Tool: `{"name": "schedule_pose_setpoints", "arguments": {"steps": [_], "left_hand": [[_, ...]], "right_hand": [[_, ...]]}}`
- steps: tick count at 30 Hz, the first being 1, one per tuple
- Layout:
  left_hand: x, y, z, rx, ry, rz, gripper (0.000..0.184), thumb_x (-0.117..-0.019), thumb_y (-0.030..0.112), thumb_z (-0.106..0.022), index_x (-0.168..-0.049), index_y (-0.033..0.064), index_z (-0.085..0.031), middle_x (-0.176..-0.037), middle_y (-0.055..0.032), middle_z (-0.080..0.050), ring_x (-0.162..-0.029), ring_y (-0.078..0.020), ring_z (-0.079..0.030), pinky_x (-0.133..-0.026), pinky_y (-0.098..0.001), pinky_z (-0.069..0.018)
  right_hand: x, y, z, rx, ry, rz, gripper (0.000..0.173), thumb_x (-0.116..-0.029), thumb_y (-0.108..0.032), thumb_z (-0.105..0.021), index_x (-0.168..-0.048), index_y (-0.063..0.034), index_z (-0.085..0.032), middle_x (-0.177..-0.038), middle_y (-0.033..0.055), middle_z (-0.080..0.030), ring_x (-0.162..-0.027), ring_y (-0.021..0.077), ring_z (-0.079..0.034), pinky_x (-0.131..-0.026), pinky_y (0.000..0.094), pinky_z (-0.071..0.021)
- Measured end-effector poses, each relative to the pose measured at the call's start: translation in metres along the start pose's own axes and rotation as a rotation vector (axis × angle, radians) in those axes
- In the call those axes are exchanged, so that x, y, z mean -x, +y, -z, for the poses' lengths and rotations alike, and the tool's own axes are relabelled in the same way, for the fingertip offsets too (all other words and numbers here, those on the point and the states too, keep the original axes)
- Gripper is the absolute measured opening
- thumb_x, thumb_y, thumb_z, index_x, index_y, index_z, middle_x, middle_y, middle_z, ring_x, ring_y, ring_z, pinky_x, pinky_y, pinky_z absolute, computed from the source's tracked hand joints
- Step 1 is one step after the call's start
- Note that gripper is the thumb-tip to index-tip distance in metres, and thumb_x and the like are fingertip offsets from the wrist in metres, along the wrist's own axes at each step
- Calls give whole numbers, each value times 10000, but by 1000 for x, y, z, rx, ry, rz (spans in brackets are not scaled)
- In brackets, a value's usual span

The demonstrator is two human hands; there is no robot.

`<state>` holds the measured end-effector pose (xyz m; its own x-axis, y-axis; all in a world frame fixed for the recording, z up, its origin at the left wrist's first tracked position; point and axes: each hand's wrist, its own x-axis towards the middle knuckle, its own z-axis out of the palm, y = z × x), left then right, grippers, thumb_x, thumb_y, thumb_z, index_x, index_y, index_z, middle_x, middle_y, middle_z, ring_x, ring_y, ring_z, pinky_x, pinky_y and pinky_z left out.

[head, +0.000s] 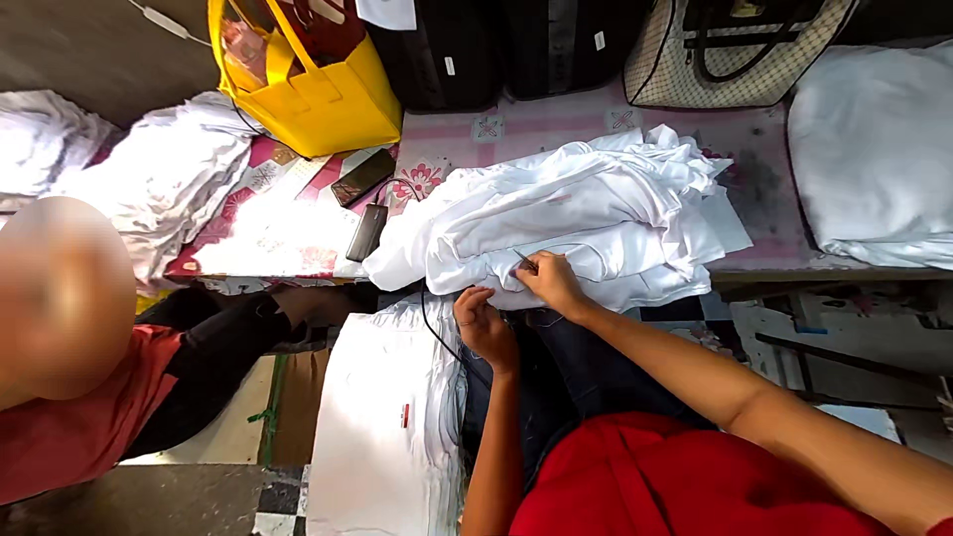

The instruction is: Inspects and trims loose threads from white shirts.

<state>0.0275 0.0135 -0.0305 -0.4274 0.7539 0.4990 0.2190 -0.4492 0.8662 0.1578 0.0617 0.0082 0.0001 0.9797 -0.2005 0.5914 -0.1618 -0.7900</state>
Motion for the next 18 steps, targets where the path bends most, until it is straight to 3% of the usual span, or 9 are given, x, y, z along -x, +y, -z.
{"name": "schedule_pose_setpoints", "arguments": {"steps": [1, 3, 6, 8, 10, 12, 15, 18], "left_hand": [[1, 4, -1, -50, -55, -108, 217, -864, -138, -487, -925, -70, -683, -1026, -144, -704, -1046, -182, -677, -928, -307, -563], [3, 6, -8, -153, -166, -166, 221, -851, -127, -492, -909, -72, -699, -1038, -188, -716, -1050, -224, -695, -928, -324, -571], [6, -10, -12, -306, -273, 0, 209, -859, -87, -571, -1021, -136, -693, -1134, -284, -690, -1095, -323, -691, -959, -390, -567], [6, -21, -10, -312, -244, 78, 249, -881, -15, -647, -1079, -165, -654, -1119, -300, -673, -1056, -323, -689, -944, -393, -569], [4, -19, -10, -206, -253, 266, 374, -899, 58, -711, -1176, -168, -602, -1090, -250, -672, -981, -230, -685, -894, -339, -569], [2, -15, -11, 26, -240, 518, 297, -924, 29, -678, -1162, -131, -603, -991, -151, -706, -879, -126, -696, -837, -292, -588], [-6, -12, -11, 351, -90, 779, 136, -995, -39, -524, -1105, -100, -578, -898, -81, -689, -805, -126, -693, -799, -312, -599], [-14, -3, -11, 535, -17, 1022, 216, -1090, 56, -397, -1262, -59, -458, -969, -95, -642, -844, -166, -689, -822, -354, -598]], "right_hand": [[-2, -2, -6, 73, -8, -3, 237, -967, -216, -665, -1000, 7, -738, -1032, 185, -687, -942, 356, -665, -816, 575, -521], [-1, -6, -14, 198, -35, 16, 232, -982, -182, -601, -1047, 1, -727, -1099, 198, -677, -965, 385, -675, -788, 594, -522], [3, -1, -12, 122, -73, -1, 237, -1025, -175, -587, -1095, 10, -717, -1130, 206, -675, -1018, 386, -666, -863, 592, -515], [6, 8, -5, -22, -80, -24, 226, -1017, -170, -605, -1060, 23, -715, -1063, 184, -676, -985, 326, -653, -892, 532, -508], [16, 15, 0, -107, -93, 15, 215, -1003, -155, -614, -1031, 34, -713, -1008, 160, -679, -931, 262, -647, -883, 456, -515], [31, 18, 5, -116, -180, 89, 227, -1005, -148, -600, -1024, 51, -707, -991, 160, -670, -897, 233, -632, -859, 408, -506], [44, 14, 16, -98, -335, 185, 214, -996, -133, -614, -1011, 56, -715, -983, 164, -663, -886, 209, -615, -840, 367, -495], [43, 7, 29, -47, -406, 226, 217, -997, -150, -623, -1008, 45, -717, -968, 149, -652, -876, 194, -596, -828, 357, -475]]}}
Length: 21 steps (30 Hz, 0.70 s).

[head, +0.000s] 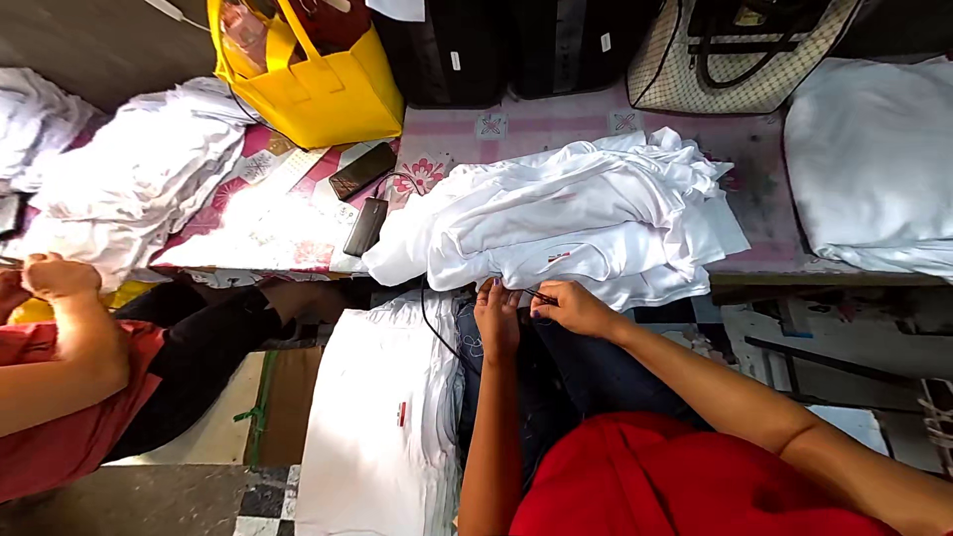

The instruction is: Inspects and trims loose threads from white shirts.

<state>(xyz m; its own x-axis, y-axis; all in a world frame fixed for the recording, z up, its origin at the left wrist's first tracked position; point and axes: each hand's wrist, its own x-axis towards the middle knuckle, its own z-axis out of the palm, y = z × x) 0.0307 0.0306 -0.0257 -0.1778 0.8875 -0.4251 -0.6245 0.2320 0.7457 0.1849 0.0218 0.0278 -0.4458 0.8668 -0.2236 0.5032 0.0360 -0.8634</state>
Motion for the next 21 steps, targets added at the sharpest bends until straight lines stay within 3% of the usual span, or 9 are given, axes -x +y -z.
{"name": "schedule_pose_setpoints", "arguments": {"steps": [2, 5, 7, 9, 11, 17, 21], "left_hand": [[1, -1, -2, 11, -12, 25, 241, -1083, 66, -430, -1299, -40, -425, -995, -106, -630, -851, -180, -688, -819, -367, -600], [2, -3, -3, -95, -39, -42, 425, -994, -46, -566, -1368, -79, -367, -1067, -168, -641, -872, -195, -694, -818, -367, -605], [0, -5, -2, -137, -16, -108, 423, -958, -84, -593, -1333, -86, -397, -1002, -142, -655, -859, -172, -688, -816, -363, -603], [0, -6, -4, -116, 27, -152, 308, -967, -92, -549, -1252, -58, -438, -938, -89, -645, -822, -140, -678, -784, -339, -599], [3, -6, -7, -65, 42, -161, 273, -997, -85, -484, -1258, -49, -416, -976, -95, -625, -826, -150, -681, -781, -352, -608], [2, -10, -5, -45, -3, -227, 279, -1013, -62, -461, -1281, -30, -388, -1016, -99, -637, -870, -161, -696, -826, -373, -607], [1, -12, -3, -94, -19, -258, 304, -1009, -57, -465, -1302, -34, -385, -1041, -91, -627, -898, -137, -679, -847, -349, -593]], "right_hand": [[-1, -4, 4, 43, -93, 68, 223, -1001, -139, -617, -1004, 61, -715, -987, 174, -664, -909, 231, -618, -856, 391, -486], [3, -8, -3, 60, -179, 164, 224, -1002, -123, -612, -986, 76, -715, -974, 201, -672, -912, 281, -641, -847, 437, -499], [5, -12, -6, 16, -51, 113, 253, -1014, -137, -588, -991, 80, -716, -966, 196, -681, -908, 263, -649, -860, 415, -509], [-2, -11, -3, -47, 175, -7, 236, -1013, -153, -602, -1051, 41, -732, -991, 161, -710, -913, 222, -669, -876, 397, -533], [-16, -5, 1, -104, 349, -116, 178, -994, -123, -641, -1080, -13, -752, -995, 124, -721, -891, 200, -670, -854, 405, -538], [-39, -1, -4, -195, 396, -315, 169, -996, -151, -650, -991, -11, -745, -831, 86, -677, -768, 151, -601, -758, 371, -490], [-47, 5, -13, -276, 443, -335, 130, -921, -135, -751, -943, -8, -739, -815, 84, -679, -750, 149, -607, -743, 374, -501]]}}
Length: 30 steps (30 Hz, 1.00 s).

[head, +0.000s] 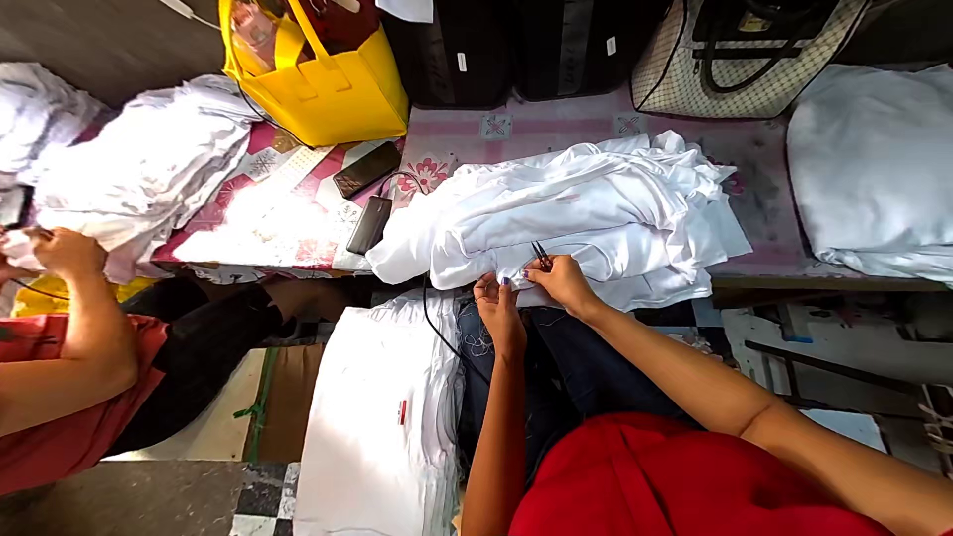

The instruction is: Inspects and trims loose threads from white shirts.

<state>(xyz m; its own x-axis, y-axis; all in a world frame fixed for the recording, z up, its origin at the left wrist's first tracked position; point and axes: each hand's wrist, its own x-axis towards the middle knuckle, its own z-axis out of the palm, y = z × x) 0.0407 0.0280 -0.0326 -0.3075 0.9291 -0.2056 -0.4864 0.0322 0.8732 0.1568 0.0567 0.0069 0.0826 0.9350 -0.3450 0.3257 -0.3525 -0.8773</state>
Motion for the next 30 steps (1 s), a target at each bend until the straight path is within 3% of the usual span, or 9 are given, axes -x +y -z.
{"name": "schedule_pose_setpoints", "arguments": {"steps": [2, 5, 10, 14, 16, 19, 22, 25, 30], "left_hand": [[-2, -3, 1, -16, -1, -8, 323, -1001, -60, -480, -1310, -45, -386, -1068, -104, -620, -918, -135, -671, -849, -341, -588], [-3, -5, 3, -17, 14, 11, 331, -985, -78, -499, -1299, -53, -396, -1053, -112, -628, -912, -144, -673, -845, -350, -591], [-3, -6, 8, -28, 7, 24, 348, -985, -55, -508, -1313, -77, -395, -1053, -128, -633, -916, -168, -684, -851, -366, -597], [-4, -13, 20, -350, -66, -347, 454, -856, -96, -484, -1304, -150, -433, -1228, -199, -591, -1027, -155, -659, -888, -301, -571], [-11, -18, 26, -666, -115, -668, 448, -786, -140, -555, -1233, -176, -576, -1347, -312, -560, -1186, -288, -633, -981, -369, -547], [-25, -18, 24, -858, -230, -843, 300, -817, -39, -726, -1117, -46, -728, -1374, -343, -542, -1294, -451, -539, -1079, -509, -470], [-42, -4, 6, -797, -192, -803, 147, -881, -34, -671, -1010, -57, -736, -1230, -243, -683, -1238, -369, -614, -1072, -477, -478], [-55, 26, -20, -922, -85, -742, 174, -945, -3, -626, -1080, -65, -717, -1039, -210, -736, -991, -320, -720, -906, -496, -553], [-100, 71, -60, -1150, -70, -970, 242, -1001, 216, -665, -1082, -10, -692, -880, -198, -723, -725, -369, -704, -643, -553, -539]], "right_hand": [[-2, 0, -1, -80, 2, -46, 86, -909, -91, -746, -940, -10, -736, -793, 64, -668, -698, 121, -580, -691, 335, -490], [-2, 7, 1, -269, -18, -65, 63, -944, -74, -697, -916, -18, -691, -663, -16, -541, -477, 29, -382, -463, 210, -341], [25, 13, 16, 69, 45, 306, 127, -957, -89, -643, -967, 8, -724, -899, 106, -685, -799, 152, -628, -764, 337, -526], [71, 17, 37, 380, -714, 536, 196, -1007, -107, -607, -999, 39, -737, -985, 186, -717, -948, 310, -696, -893, 506, -542], [81, 13, 50, 510, -856, 573, 212, -1026, -138, -601, -1023, 17, -745, -1061, 182, -723, -987, 352, -697, -874, 589, -522], [52, 18, 79, 658, -416, 788, 202, -1006, -67, -563, -1099, -50, -742, -1186, 128, -721, -934, 323, -733, -743, 546, -586], [8, 32, 119, 912, -168, 887, 174, -960, -71, -629, -1101, -58, -729, -1046, 145, -725, -679, 344, -689, -550, 533, -539], [-7, 28, 162, 971, -201, 829, 315, -901, -349, -761, -943, -39, -723, -830, 139, -700, -659, 330, -676, -557, 535, -504], [-34, -35, 210, 770, -4, 785, 300, -840, -229, -823, -870, 31, -676, -866, 182, -655, -770, 354, -662, -644, 575, -515]]}}
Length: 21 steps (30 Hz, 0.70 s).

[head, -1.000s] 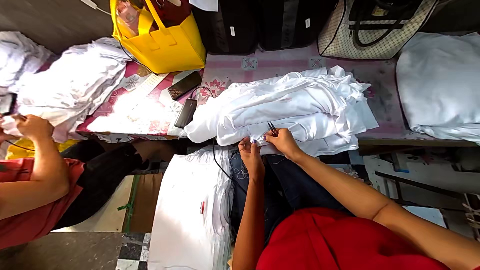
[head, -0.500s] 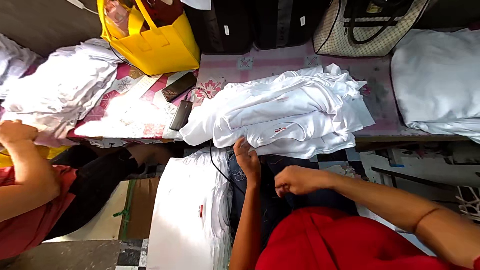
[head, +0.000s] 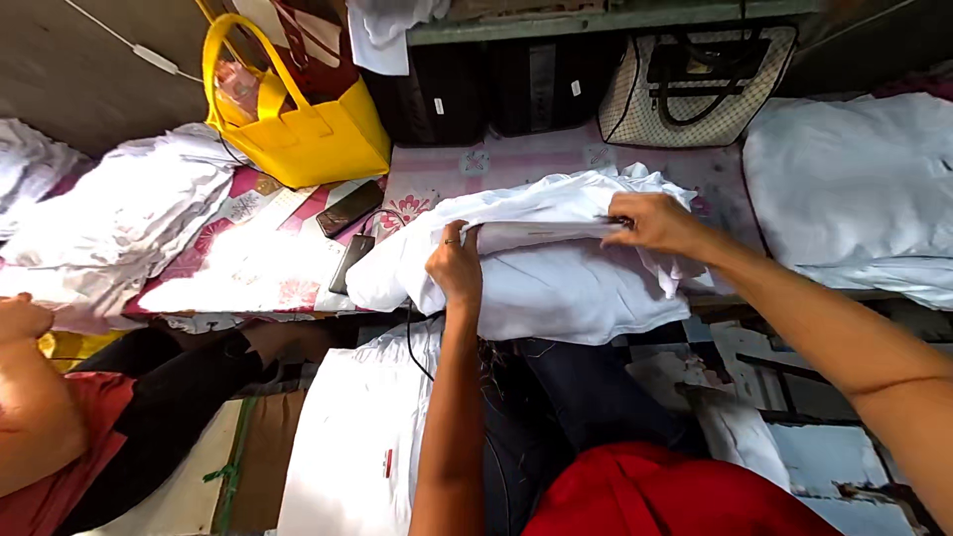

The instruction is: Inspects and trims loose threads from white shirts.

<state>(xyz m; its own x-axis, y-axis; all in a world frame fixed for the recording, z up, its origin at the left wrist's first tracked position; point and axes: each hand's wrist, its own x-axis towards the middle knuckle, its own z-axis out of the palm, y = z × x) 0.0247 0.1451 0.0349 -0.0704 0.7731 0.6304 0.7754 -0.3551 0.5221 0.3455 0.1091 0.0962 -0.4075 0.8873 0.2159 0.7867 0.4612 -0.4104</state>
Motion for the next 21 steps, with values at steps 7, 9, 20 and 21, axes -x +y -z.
{"name": "schedule_pose_setpoints", "arguments": {"steps": [7, 9, 20, 21], "left_hand": [[-85, -58, -46, 18, -409, 29, 357, -1006, 228, -646, -1266, -15, -681, -1180, -228, -703, -1178, -435, -614, -1045, -630, -412], [-88, -72, -50, 84, -451, 83, 311, -1062, 192, -528, -1221, -2, -713, -1195, -213, -706, -1208, -397, -610, -1080, -588, -407], [-123, -46, -32, 257, -619, -118, 618, -807, 172, -867, -1331, -46, -621, -1438, -270, -541, -1359, -398, -509, -1111, -566, -428], [-120, -40, -31, 301, -554, -184, 406, -843, 74, -807, -1209, -54, -686, -1311, -268, -611, -1236, -387, -584, -1012, -529, -499]], "right_hand": [[-86, 89, -47, -88, -11, -374, 580, -778, -323, -898, -1193, 2, -656, -1225, 244, -628, -1079, 432, -630, -868, 673, -491], [-90, 95, -56, -94, -28, -438, 806, -739, -394, -920, -1407, -102, -576, -1320, 244, -596, -1089, 442, -629, -855, 683, -491], [-82, 97, -52, -63, -94, -440, 767, -798, -494, -851, -1420, -111, -617, -1358, 191, -627, -1213, 408, -608, -960, 698, -445], [-80, 95, -53, -61, -71, -436, 756, -797, -486, -854, -1410, -109, -625, -1349, 187, -632, -1197, 404, -617, -945, 696, -453]]}}
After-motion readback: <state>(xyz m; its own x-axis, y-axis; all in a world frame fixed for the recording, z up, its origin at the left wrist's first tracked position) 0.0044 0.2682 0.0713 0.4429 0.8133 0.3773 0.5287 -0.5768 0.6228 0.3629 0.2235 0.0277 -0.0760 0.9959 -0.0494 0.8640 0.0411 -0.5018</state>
